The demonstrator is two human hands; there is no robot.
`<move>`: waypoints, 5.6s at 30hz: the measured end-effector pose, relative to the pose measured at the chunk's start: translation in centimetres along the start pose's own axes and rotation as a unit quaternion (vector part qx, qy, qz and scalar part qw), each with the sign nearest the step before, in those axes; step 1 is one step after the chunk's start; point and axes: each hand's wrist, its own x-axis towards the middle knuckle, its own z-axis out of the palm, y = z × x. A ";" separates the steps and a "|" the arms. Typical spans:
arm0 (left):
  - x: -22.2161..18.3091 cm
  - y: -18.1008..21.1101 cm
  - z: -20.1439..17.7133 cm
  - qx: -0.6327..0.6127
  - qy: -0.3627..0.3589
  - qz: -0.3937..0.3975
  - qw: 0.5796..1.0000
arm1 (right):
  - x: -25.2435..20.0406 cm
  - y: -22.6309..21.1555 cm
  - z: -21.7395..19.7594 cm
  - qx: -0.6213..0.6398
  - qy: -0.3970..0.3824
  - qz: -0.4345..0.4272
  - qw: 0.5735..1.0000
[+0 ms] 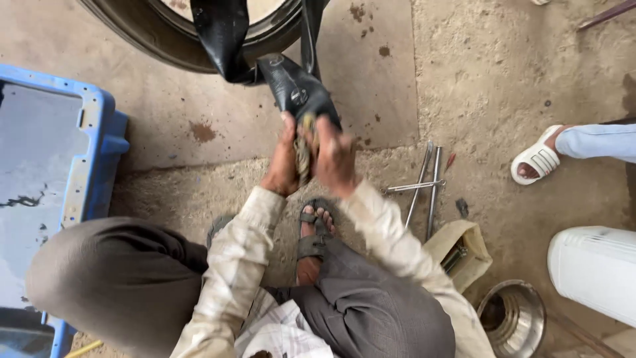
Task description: The person is cleaning and sanding a punctured bicycle inner tube in preparation for a patch.
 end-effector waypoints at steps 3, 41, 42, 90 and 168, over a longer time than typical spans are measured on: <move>-1.0 1.0 5.2 0.016 0.020 -0.032 0.999 | 1.2 6.6 3.0 -0.070 -0.036 0.046 0.996; -4.0 2.7 6.7 0.009 0.030 -0.022 0.999 | 1.7 11.8 2.9 -0.128 -0.070 -0.011 0.989; -4.5 3.4 6.9 0.011 0.034 -0.019 0.999 | 1.4 12.1 1.9 -0.124 -0.070 -0.012 0.990; -3.4 0.9 3.7 0.055 0.066 -0.025 0.996 | -2.3 3.7 3.2 -0.006 -0.031 0.079 0.996; -8.2 2.9 12.0 -0.063 0.143 0.051 0.986 | -3.6 -1.8 -6.4 0.311 0.077 0.344 0.883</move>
